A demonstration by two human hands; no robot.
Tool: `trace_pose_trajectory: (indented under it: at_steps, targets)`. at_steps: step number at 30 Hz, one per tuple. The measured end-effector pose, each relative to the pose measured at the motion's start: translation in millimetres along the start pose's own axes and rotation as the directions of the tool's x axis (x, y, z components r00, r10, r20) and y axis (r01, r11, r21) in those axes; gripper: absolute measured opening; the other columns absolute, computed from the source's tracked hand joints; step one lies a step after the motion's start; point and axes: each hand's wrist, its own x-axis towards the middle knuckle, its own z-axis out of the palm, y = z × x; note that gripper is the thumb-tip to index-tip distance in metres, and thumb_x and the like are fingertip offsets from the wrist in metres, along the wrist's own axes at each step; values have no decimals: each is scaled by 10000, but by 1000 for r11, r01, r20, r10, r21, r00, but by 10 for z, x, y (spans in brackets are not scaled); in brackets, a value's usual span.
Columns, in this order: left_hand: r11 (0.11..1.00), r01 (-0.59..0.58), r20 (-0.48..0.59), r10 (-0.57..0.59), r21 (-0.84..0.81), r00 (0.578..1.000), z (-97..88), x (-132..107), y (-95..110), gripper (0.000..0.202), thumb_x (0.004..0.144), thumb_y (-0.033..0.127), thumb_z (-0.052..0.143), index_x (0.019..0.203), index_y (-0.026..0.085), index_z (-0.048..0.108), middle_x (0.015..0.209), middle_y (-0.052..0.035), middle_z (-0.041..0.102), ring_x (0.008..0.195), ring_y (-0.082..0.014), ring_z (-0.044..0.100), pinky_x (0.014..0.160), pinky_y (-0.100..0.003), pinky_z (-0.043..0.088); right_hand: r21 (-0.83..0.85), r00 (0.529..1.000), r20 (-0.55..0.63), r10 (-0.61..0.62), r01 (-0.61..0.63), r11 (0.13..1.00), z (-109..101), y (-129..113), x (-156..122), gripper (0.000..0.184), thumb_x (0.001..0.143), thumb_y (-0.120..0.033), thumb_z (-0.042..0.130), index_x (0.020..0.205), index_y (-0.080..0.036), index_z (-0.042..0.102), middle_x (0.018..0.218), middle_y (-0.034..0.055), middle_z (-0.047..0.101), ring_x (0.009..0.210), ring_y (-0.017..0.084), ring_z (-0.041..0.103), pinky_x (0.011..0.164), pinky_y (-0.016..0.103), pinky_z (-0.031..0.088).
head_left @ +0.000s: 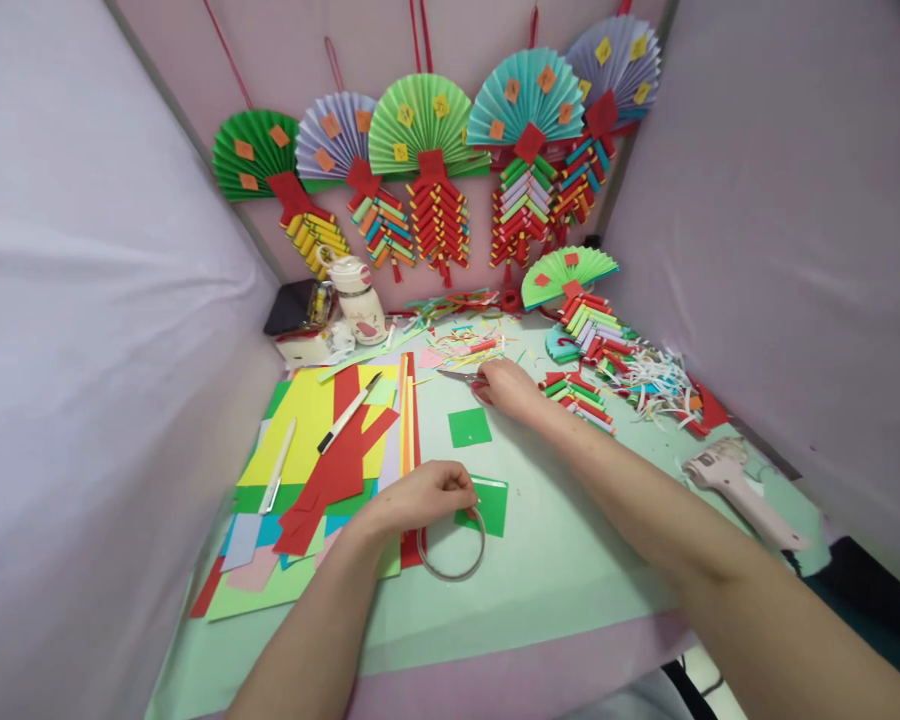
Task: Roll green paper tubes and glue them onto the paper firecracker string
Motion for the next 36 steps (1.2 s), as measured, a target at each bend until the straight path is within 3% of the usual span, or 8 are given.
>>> trace_pose_trajectory:
  at_steps: [3, 7, 11, 15, 20, 24, 29, 36]
  targets:
    - [992, 2, -2, -2, -124, 1000, -55, -43, 30, 219, 755, 395, 595, 790, 180, 569, 720, 2, 640, 511, -78, 449, 483, -223, 270, 10, 999, -33, -32, 33, 999, 57, -58, -25, 222, 900, -184, 488, 1014, -75, 644, 1102, 180, 597, 1033, 239, 516, 887, 327, 375]
    - [884, -42, 24, 60, -466, 998, -235, -143, 22, 290, 719, 427, 645, 809, 181, 518, 596, 36, 527, 407, -22, 179, 425, -217, 119, 82, 984, -9, -177, 177, 981, 6, -192, -467, 235, 925, -172, 447, 1035, -153, 654, 1045, 93, 610, 1008, 174, 527, 897, 272, 379]
    - [811, -84, -23, 87, -579, 996, -350, -216, -18, 398, 636, 504, 675, 764, 186, 472, 599, 5, 558, 385, 1, 112, 411, -216, 72, 296, 898, 67, -435, 399, 868, -33, -258, -878, 215, 909, -151, 476, 988, -186, 673, 939, 56, 618, 910, 150, 545, 809, 246, 410]
    - [874, -21, 86, 71, -485, 994, -315, -218, -1, 410, 648, 523, 676, 770, 185, 481, 698, -51, 652, 386, -9, 169, 412, -224, 112, 306, 854, 140, -500, 443, 842, 15, -227, -1011, 257, 853, -67, 483, 961, -190, 681, 912, 52, 626, 894, 161, 543, 769, 257, 405]
    - [985, 19, 240, 22, -170, 971, -181, -140, 37, 274, 750, 446, 631, 807, 185, 569, 729, -20, 649, 479, -66, 373, 461, -223, 252, 199, 841, 190, -506, 472, 859, 41, -241, -1034, 276, 827, -58, 497, 976, -200, 682, 881, 45, 604, 857, 166, 523, 694, 260, 363]
    - [1000, -17, 198, 19, -8, 980, -66, -60, 26, 190, 782, 387, 577, 791, 197, 581, 788, -10, 657, 702, -133, 571, 619, -229, 401, 125, 842, 205, -499, 483, 866, 34, -297, -1055, 218, 874, -106, 490, 948, -199, 673, 858, 38, 581, 843, 166, 506, 629, 258, 328]
    - [992, -4, 97, -8, 126, 995, 14, -22, 34, 208, 776, 408, 544, 756, 201, 558, 748, -2, 631, 711, -156, 596, 614, -240, 412, 61, 842, 202, -500, 499, 865, 24, -340, -1077, 162, 913, -187, 500, 936, -209, 659, 862, 29, 563, 819, 163, 503, 597, 265, 318]
    - [988, 6, 86, -20, 156, 996, -14, -24, 2, 242, 775, 431, 546, 759, 190, 554, 750, -11, 628, 703, -157, 587, 594, -237, 395, 25, 866, 221, -449, 456, 890, 47, -365, -1110, 133, 914, -222, 515, 990, -216, 625, 894, 34, 567, 815, 165, 524, 608, 265, 343]
